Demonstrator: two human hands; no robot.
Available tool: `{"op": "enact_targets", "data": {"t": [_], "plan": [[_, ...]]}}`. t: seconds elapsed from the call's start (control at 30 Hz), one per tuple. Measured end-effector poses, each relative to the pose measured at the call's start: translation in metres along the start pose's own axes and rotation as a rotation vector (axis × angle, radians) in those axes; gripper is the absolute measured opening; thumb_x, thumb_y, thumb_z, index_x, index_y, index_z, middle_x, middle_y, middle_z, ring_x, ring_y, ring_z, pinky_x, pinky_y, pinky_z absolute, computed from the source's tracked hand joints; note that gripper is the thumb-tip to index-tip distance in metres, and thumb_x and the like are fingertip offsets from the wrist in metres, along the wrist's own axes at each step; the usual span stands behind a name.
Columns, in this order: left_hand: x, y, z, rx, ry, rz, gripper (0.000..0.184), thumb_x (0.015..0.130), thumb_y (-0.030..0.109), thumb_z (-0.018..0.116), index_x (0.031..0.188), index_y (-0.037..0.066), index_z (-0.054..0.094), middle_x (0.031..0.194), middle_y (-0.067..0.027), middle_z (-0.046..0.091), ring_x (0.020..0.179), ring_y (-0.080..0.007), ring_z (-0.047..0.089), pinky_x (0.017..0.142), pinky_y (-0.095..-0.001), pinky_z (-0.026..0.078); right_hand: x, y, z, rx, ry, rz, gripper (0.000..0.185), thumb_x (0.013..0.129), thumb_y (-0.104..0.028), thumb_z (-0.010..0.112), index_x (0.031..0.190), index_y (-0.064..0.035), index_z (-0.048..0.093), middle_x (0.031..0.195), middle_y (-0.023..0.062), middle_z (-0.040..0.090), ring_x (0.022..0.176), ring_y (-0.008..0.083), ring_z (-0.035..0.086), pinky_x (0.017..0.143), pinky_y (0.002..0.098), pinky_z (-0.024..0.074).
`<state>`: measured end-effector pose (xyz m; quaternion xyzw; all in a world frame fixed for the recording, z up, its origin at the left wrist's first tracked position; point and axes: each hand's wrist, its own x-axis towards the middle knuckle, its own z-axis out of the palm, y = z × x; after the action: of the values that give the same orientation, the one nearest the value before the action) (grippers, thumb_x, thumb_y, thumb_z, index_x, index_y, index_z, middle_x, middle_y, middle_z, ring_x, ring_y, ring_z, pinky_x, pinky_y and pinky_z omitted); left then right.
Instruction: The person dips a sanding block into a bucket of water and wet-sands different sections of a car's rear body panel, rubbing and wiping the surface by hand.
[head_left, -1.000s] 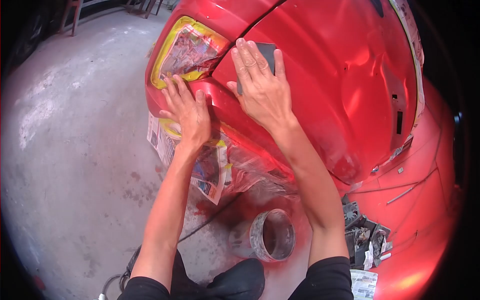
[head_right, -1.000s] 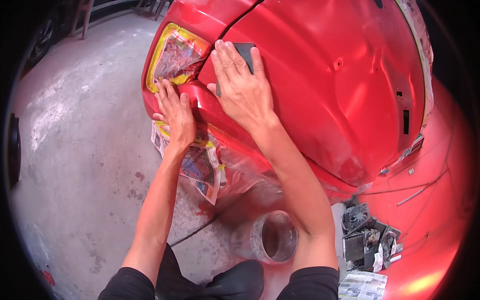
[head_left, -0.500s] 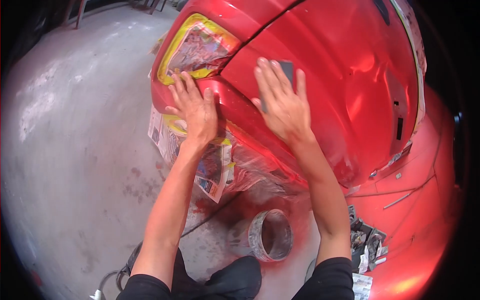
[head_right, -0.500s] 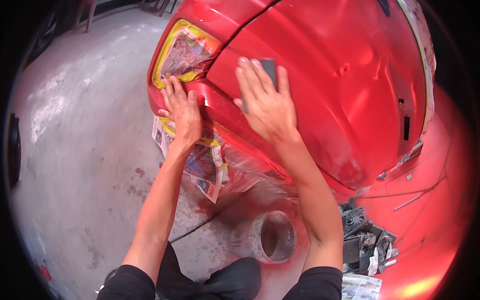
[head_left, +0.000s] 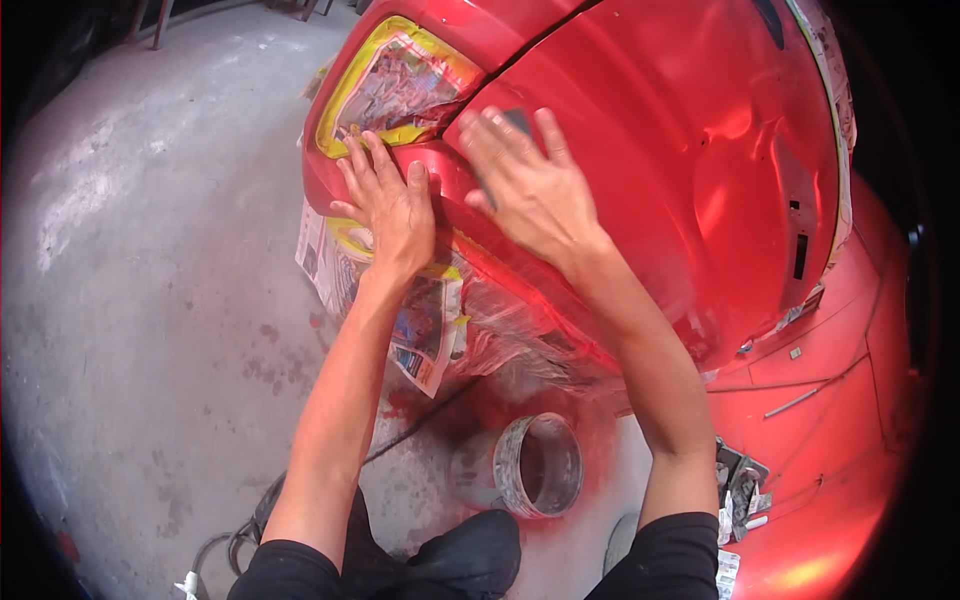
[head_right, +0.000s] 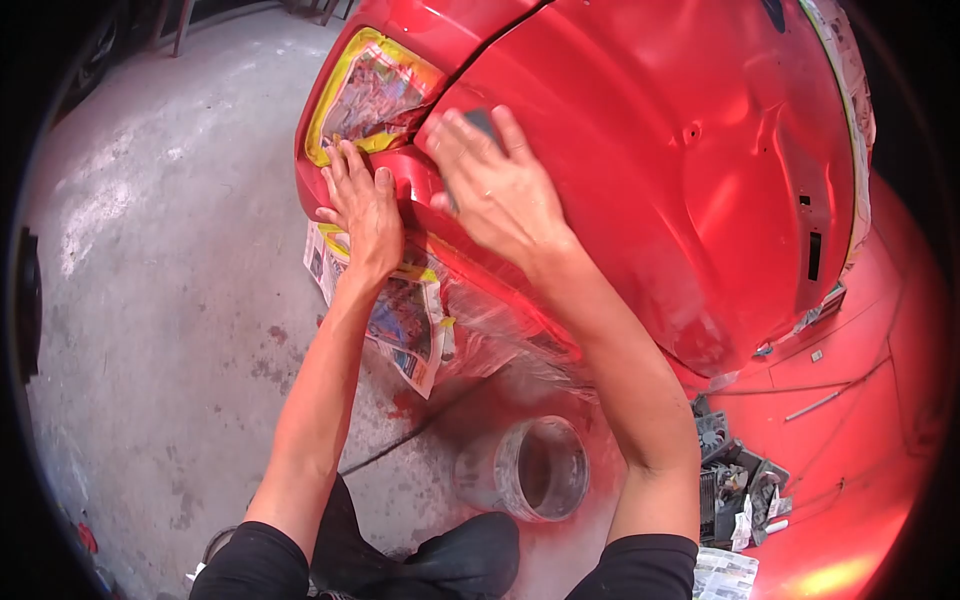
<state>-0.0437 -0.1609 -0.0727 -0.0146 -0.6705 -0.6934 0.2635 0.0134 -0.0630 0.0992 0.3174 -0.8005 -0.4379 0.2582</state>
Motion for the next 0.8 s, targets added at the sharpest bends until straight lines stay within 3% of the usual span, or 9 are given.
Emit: {"op": "enact_targets", "data": {"t": [0.07, 0.17, 0.3, 0.43, 0.5, 0.6, 0.7, 0.8], "plan": [[0.0, -0.003, 0.001, -0.011, 0.008, 0.031, 0.078, 0.109, 0.053, 0.033, 0.166, 0.007, 0.008, 0.173, -0.0208, -0.003, 0.158, -0.0474, -0.005, 0.117, -0.0742, -0.007, 0.005, 0.008, -0.009, -0.135, 0.08, 0.13, 0.066, 0.099, -0.046, 0.056, 0.15, -0.0053, 0.051, 0.163, 0.006, 0.043, 0.151, 0.0196, 0.037, 0.127, 0.0555, 0.0181], [-0.001, -0.004, 0.002, 0.006, 0.008, 0.029, 0.079, 0.109, 0.053, 0.033, 0.166, 0.006, 0.007, 0.173, -0.0208, -0.003, 0.158, -0.0474, -0.005, 0.117, -0.0742, -0.007, 0.004, -0.015, 0.012, -0.015, 0.084, 0.166, 0.064, 0.098, -0.047, 0.057, 0.148, -0.0062, 0.055, 0.161, 0.0042, 0.046, 0.15, 0.0192, 0.039, 0.126, 0.0559, 0.0192], [-0.001, -0.002, -0.001, 0.001, 0.0, 0.027, 0.079, 0.109, 0.053, 0.033, 0.166, 0.007, 0.007, 0.173, -0.0209, -0.003, 0.158, -0.0474, -0.004, 0.117, -0.0742, -0.007, -0.002, -0.002, 0.004, 0.027, 0.044, -0.007, 0.061, 0.098, -0.044, 0.059, 0.146, -0.0064, 0.057, 0.158, 0.0041, 0.049, 0.15, 0.0196, 0.04, 0.125, 0.0577, 0.0196], [-0.001, -0.005, 0.001, 0.02, 0.005, 0.036, 0.077, 0.109, 0.053, 0.032, 0.167, 0.007, 0.007, 0.173, -0.0205, -0.003, 0.158, -0.0473, -0.003, 0.117, -0.0744, -0.006, -0.002, 0.006, 0.0, -0.074, 0.11, 0.133, 0.058, 0.095, -0.034, 0.064, 0.147, -0.0096, 0.056, 0.162, 0.0005, 0.044, 0.151, 0.0195, 0.039, 0.125, 0.0574, 0.0199], [0.0, -0.003, 0.001, 0.029, 0.007, 0.037, 0.077, 0.109, 0.053, 0.032, 0.166, 0.007, 0.007, 0.173, -0.0204, -0.003, 0.158, -0.0474, -0.003, 0.116, -0.0746, -0.006, 0.001, -0.007, 0.016, -0.098, 0.032, 0.058, 0.058, 0.095, -0.027, 0.06, 0.15, -0.0101, 0.053, 0.164, 0.0002, 0.041, 0.151, 0.019, 0.038, 0.126, 0.0569, 0.0195], [-0.002, 0.001, -0.001, 0.014, 0.017, 0.035, 0.076, 0.11, 0.055, 0.026, 0.167, 0.008, 0.009, 0.174, -0.0195, 0.001, 0.158, -0.0449, 0.0, 0.122, -0.0649, -0.006, -0.005, -0.007, 0.012, -0.067, -0.019, -0.055, 0.056, 0.096, -0.02, 0.054, 0.151, -0.0119, 0.051, 0.164, -0.0016, 0.041, 0.151, 0.0172, 0.038, 0.127, 0.056, 0.0196], [0.001, -0.007, 0.002, 0.019, -0.003, 0.052, 0.078, 0.109, 0.053, 0.033, 0.166, 0.007, 0.007, 0.173, -0.0203, -0.003, 0.158, -0.0471, -0.003, 0.116, -0.075, -0.006, -0.034, -0.003, 0.002, -0.065, -0.1, -0.083, 0.054, 0.097, -0.018, 0.051, 0.151, -0.0132, 0.053, 0.164, -0.0033, 0.042, 0.151, 0.0161, 0.037, 0.126, 0.0574, 0.021], [-0.002, 0.0, -0.003, 0.046, -0.011, 0.039, 0.076, 0.11, 0.051, 0.032, 0.166, 0.006, 0.007, 0.173, -0.0193, -0.003, 0.158, -0.0468, -0.003, 0.116, -0.075, -0.006, -0.059, 0.0, 0.005, 0.0, -0.082, -0.027, 0.054, 0.097, -0.018, 0.05, 0.15, -0.0123, 0.054, 0.164, -0.0016, 0.042, 0.151, 0.0166, 0.038, 0.125, 0.0591, 0.0224]]}}
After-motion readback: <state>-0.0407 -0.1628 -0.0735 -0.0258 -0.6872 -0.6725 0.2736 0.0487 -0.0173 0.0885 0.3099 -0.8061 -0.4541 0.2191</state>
